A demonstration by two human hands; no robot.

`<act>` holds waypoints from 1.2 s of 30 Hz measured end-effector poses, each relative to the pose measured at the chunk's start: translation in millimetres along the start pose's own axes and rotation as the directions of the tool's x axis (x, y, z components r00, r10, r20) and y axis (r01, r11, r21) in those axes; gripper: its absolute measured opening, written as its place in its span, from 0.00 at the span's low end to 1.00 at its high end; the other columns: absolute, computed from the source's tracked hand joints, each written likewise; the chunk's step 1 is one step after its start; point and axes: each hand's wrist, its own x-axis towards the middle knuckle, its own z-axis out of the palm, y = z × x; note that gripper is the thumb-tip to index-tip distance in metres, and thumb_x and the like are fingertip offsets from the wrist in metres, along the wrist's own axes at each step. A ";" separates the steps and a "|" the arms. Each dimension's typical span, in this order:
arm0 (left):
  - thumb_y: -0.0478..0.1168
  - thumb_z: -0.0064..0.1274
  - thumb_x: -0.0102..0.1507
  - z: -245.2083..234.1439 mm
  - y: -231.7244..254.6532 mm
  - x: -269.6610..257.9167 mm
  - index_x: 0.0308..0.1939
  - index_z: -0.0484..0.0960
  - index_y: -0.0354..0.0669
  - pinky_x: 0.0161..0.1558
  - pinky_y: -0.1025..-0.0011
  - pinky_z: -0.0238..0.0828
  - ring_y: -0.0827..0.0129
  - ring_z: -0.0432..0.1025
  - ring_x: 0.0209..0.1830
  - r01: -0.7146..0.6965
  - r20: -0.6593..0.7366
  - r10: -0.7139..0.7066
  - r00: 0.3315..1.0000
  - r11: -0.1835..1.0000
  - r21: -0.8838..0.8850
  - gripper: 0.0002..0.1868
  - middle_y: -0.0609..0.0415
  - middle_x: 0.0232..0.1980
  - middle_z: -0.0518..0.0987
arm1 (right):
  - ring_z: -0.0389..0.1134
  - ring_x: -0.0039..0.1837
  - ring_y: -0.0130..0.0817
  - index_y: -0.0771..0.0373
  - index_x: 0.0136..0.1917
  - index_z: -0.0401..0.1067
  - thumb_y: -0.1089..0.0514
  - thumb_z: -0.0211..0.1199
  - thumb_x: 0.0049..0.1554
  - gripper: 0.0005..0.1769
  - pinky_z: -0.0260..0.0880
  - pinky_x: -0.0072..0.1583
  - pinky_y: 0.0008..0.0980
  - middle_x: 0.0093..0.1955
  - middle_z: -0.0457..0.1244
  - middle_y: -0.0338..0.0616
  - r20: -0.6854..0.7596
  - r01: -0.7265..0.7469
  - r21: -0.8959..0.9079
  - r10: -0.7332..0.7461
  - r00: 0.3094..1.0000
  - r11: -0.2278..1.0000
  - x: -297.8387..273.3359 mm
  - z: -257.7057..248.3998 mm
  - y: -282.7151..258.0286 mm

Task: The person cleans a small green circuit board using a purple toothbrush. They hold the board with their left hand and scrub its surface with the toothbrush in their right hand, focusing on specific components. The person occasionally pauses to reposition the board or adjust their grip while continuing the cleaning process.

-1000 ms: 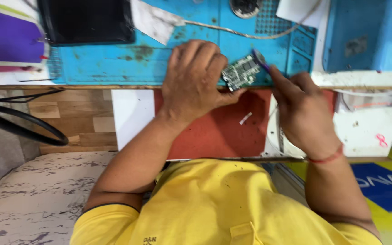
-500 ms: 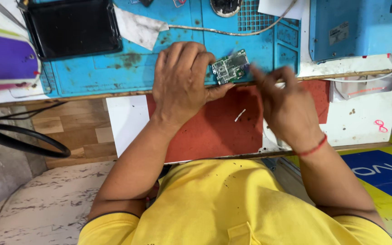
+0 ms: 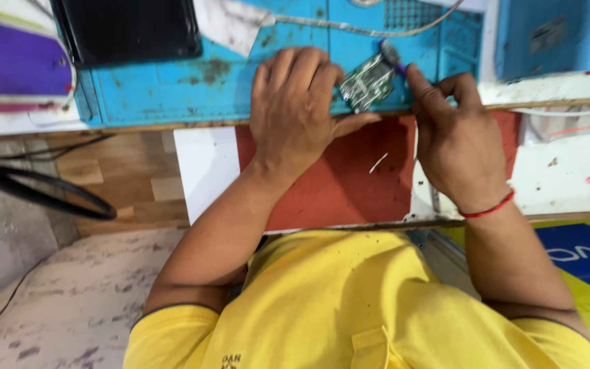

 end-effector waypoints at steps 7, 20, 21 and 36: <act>0.72 0.66 0.55 -1.0 1.5 -1.8 0.45 0.80 0.44 0.56 0.60 0.63 0.62 0.68 0.56 -0.001 -0.019 0.001 1.000 0.999 -0.040 0.36 0.57 0.49 0.73 | 0.66 0.39 0.52 0.62 0.70 0.72 0.69 0.60 0.63 0.23 0.67 0.39 0.46 0.48 0.62 0.55 -0.066 -0.035 0.066 0.039 0.997 0.997 15.0 -19.5 -20.6; 0.72 0.66 0.52 -0.5 -4.3 1.6 0.45 0.82 0.47 0.55 0.60 0.63 0.65 0.67 0.55 0.027 0.033 -0.026 0.999 1.000 -0.014 0.35 0.60 0.48 0.73 | 0.66 0.38 0.47 0.56 0.73 0.73 0.65 0.62 0.66 0.22 0.67 0.39 0.44 0.49 0.64 0.51 0.088 0.013 0.023 -0.015 0.996 1.000 4.2 -5.4 1.6; 0.72 0.67 0.53 -0.5 -1.4 -2.3 0.45 0.82 0.46 0.55 0.60 0.63 0.65 0.67 0.54 0.023 0.042 -0.023 0.999 1.000 -0.020 0.36 0.60 0.49 0.73 | 0.67 0.41 0.47 0.57 0.74 0.72 0.65 0.61 0.70 0.20 0.67 0.41 0.42 0.51 0.63 0.51 0.048 -0.035 0.040 0.033 0.998 0.999 2.1 -5.1 0.7; 0.63 0.78 0.48 -4.2 4.9 1.2 0.50 0.76 0.47 0.56 0.58 0.62 0.60 0.69 0.56 0.106 0.026 -0.104 0.994 0.991 -0.086 0.39 0.56 0.52 0.71 | 0.67 0.40 0.52 0.60 0.73 0.72 0.67 0.62 0.63 0.25 0.68 0.39 0.45 0.52 0.64 0.55 0.120 0.021 0.024 -0.023 0.993 0.999 15.0 -15.1 -23.3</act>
